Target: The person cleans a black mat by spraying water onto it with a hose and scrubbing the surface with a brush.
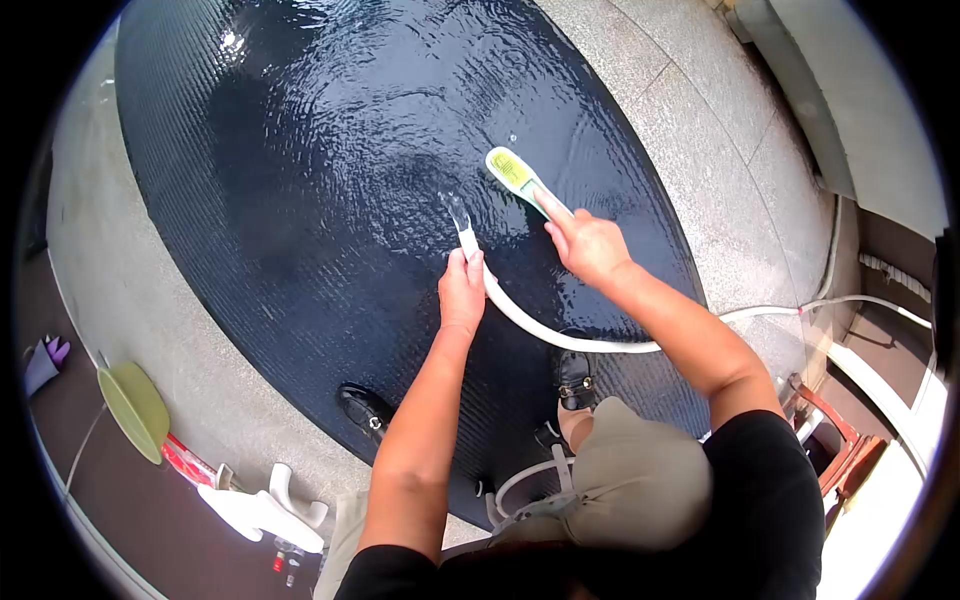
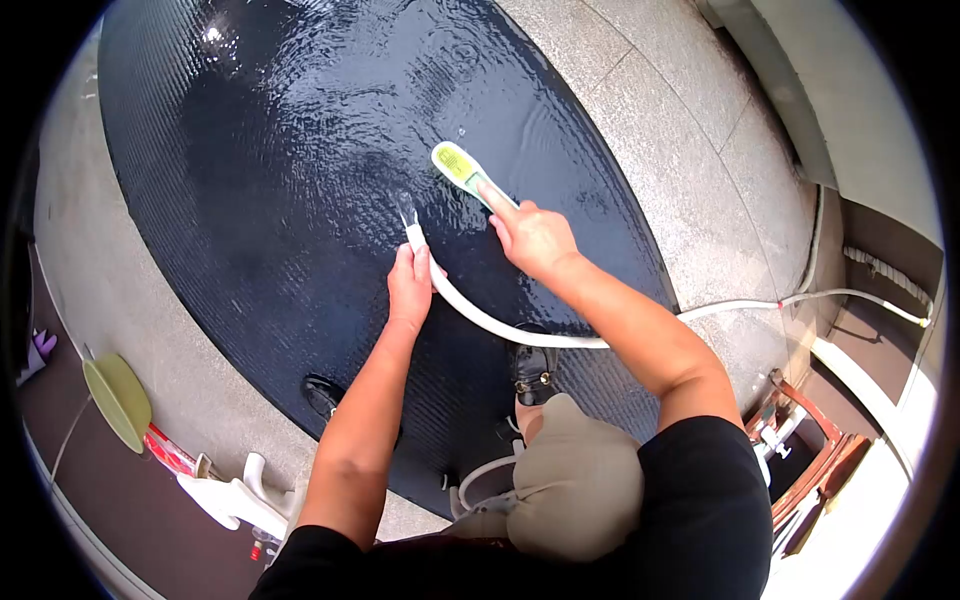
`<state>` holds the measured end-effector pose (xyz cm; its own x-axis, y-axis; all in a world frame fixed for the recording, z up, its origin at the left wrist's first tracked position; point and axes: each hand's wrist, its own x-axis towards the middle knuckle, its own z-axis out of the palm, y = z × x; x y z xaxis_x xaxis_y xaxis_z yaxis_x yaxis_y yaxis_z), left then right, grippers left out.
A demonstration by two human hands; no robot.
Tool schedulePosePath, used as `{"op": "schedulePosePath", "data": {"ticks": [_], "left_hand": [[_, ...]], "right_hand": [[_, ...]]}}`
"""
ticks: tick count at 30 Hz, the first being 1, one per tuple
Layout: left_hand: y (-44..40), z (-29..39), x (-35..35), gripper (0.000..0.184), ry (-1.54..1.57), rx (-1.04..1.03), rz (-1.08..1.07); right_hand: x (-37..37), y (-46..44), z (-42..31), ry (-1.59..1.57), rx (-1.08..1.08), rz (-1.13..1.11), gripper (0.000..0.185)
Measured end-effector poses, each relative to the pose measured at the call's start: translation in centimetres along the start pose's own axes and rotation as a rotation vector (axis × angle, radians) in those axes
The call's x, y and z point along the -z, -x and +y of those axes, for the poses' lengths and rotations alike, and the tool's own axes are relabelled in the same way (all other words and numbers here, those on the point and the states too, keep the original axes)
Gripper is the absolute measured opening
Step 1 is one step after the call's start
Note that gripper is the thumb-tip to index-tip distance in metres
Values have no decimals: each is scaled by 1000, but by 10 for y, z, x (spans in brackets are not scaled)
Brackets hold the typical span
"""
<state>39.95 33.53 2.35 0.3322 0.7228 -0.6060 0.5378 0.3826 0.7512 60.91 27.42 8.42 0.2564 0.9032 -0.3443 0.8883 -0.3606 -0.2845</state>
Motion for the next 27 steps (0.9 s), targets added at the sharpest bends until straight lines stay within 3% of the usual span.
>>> {"op": "schedulePosePath", "data": {"ticks": [3,5,6,9,11,17,20,22,24,27], "left_hand": [[-37,-10,-25,32,-238,-126,-6],[-54,-9,-29,35,-365,-70,-24],[-41,25,-22,40,-192,83,-93],[-46,13,-21,37,-52,110,-132],[-45,11,-18,36,-32,120,-154],[-45,18,-11,28,-34,135,-266],[-47,21,-13,29,-11,116,-257],[-45,23,-14,31,6,121,-234],[-48,17,-14,30,35,137,-240],[-46,23,-11,30,56,137,-243]], "right_hand": [[-15,9,10,38,34,-118,54],[-10,-34,13,16,17,-67,52],[-4,-63,13,-19,-55,-35,50],[23,-134,-4,-95,-191,36,47],[16,-128,-10,-85,-132,34,49],[30,-11,-4,16,-90,-280,56],[30,-42,-1,-1,-113,-210,53],[20,-107,-1,-22,-117,4,46],[34,-160,-4,-66,-187,24,47],[32,-147,-3,-95,-180,11,49]]}}
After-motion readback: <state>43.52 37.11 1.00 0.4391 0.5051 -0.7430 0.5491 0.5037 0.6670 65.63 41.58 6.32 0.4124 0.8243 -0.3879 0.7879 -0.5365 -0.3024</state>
